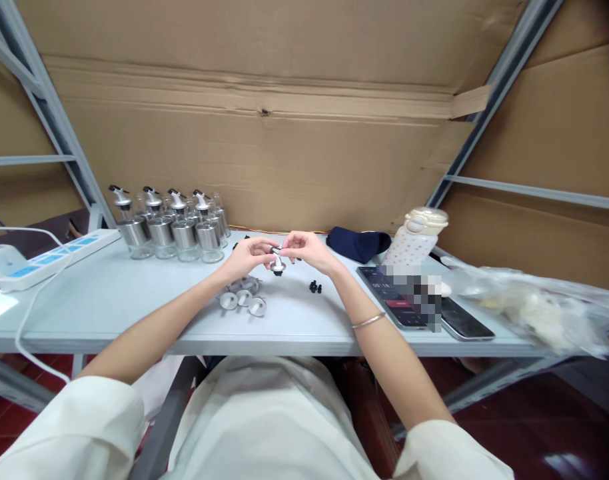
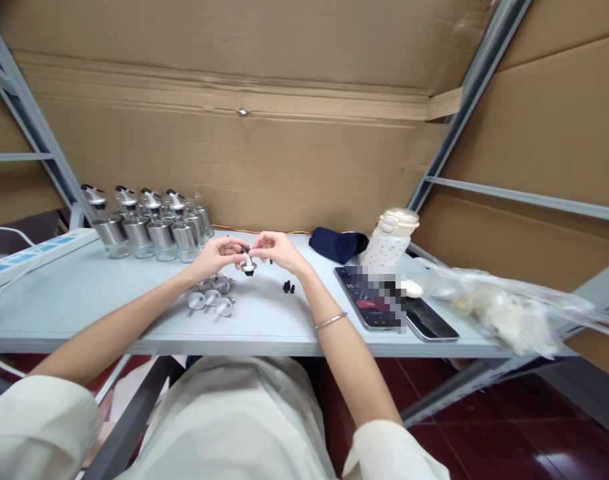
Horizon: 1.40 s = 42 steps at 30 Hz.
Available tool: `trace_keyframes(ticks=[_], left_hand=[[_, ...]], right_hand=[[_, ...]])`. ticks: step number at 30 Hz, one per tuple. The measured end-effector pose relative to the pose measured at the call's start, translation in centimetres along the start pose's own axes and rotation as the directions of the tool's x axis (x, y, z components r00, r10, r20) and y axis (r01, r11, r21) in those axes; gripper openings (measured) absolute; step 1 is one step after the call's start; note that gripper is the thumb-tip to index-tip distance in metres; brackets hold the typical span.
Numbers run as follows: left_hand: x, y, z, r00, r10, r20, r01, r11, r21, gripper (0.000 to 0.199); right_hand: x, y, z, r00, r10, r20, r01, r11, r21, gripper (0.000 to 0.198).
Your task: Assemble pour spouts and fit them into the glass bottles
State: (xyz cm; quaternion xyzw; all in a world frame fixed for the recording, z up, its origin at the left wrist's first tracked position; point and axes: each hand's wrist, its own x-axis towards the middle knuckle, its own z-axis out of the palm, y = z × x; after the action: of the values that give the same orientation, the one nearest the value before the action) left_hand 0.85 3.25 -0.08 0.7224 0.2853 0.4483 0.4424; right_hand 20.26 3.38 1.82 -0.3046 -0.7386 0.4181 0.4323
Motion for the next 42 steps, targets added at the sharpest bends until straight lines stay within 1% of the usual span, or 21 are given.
trace_keyframes(ticks=[4, 6, 12, 19, 26, 29, 34, 38, 42], left_hand=[[-0.1, 0.1, 0.1, 1.0, 0.011, -0.006, -0.011, 1.0, -0.006, 0.047], [-0.1, 0.1, 0.1, 1.0, 0.018, -0.009, -0.018, 1.0, -0.007, 0.048], [0.0, 0.2, 0.1, 0.999, 0.022, -0.028, -0.021, 1.0, 0.007, 0.035], [0.1, 0.4, 0.0, 0.995, 0.041, -0.088, -0.04, 0.999, 0.011, 0.032], [0.2, 0.6, -0.3, 0.983, 0.062, -0.171, -0.062, 0.998, 0.008, 0.028], [0.2, 0.7, -0.3, 0.98, 0.059, -0.191, -0.06, 0.998, 0.002, 0.031], [0.1, 0.8, -0.2, 0.98, 0.057, -0.189, -0.062, 0.998, -0.021, 0.037], [0.2, 0.6, -0.1, 0.982, 0.059, -0.177, -0.066, 0.997, -0.033, 0.041], [0.3, 0.1, -0.3, 0.978, 0.069, -0.199, -0.079, 0.996, -0.039, 0.043]], right_hand=[[0.1, 0.4, -0.1, 1.0, -0.005, -0.022, 0.005, 1.0, 0.012, 0.034], [0.1, 0.4, 0.0, 1.0, -0.007, -0.027, 0.007, 1.0, 0.019, 0.035], [0.2, 0.5, 0.0, 1.0, -0.012, -0.022, 0.012, 1.0, 0.02, 0.036], [0.2, 0.5, 0.0, 1.0, 0.0, -0.011, 0.0, 1.0, -0.02, 0.031], [0.2, 0.3, 1.0, 0.996, -0.034, -0.082, 0.025, 0.994, -0.103, 0.039], [0.1, 0.3, 1.4, 0.993, -0.052, -0.108, 0.039, 0.992, -0.121, 0.044], [0.3, 0.4, 1.4, 0.989, -0.076, -0.124, 0.065, 0.994, -0.084, 0.035], [0.4, 0.5, 1.0, 0.988, -0.091, -0.123, 0.088, 0.996, -0.035, 0.033], [0.4, 0.7, 0.8, 0.987, -0.098, -0.125, 0.096, 0.995, -0.022, 0.029]])
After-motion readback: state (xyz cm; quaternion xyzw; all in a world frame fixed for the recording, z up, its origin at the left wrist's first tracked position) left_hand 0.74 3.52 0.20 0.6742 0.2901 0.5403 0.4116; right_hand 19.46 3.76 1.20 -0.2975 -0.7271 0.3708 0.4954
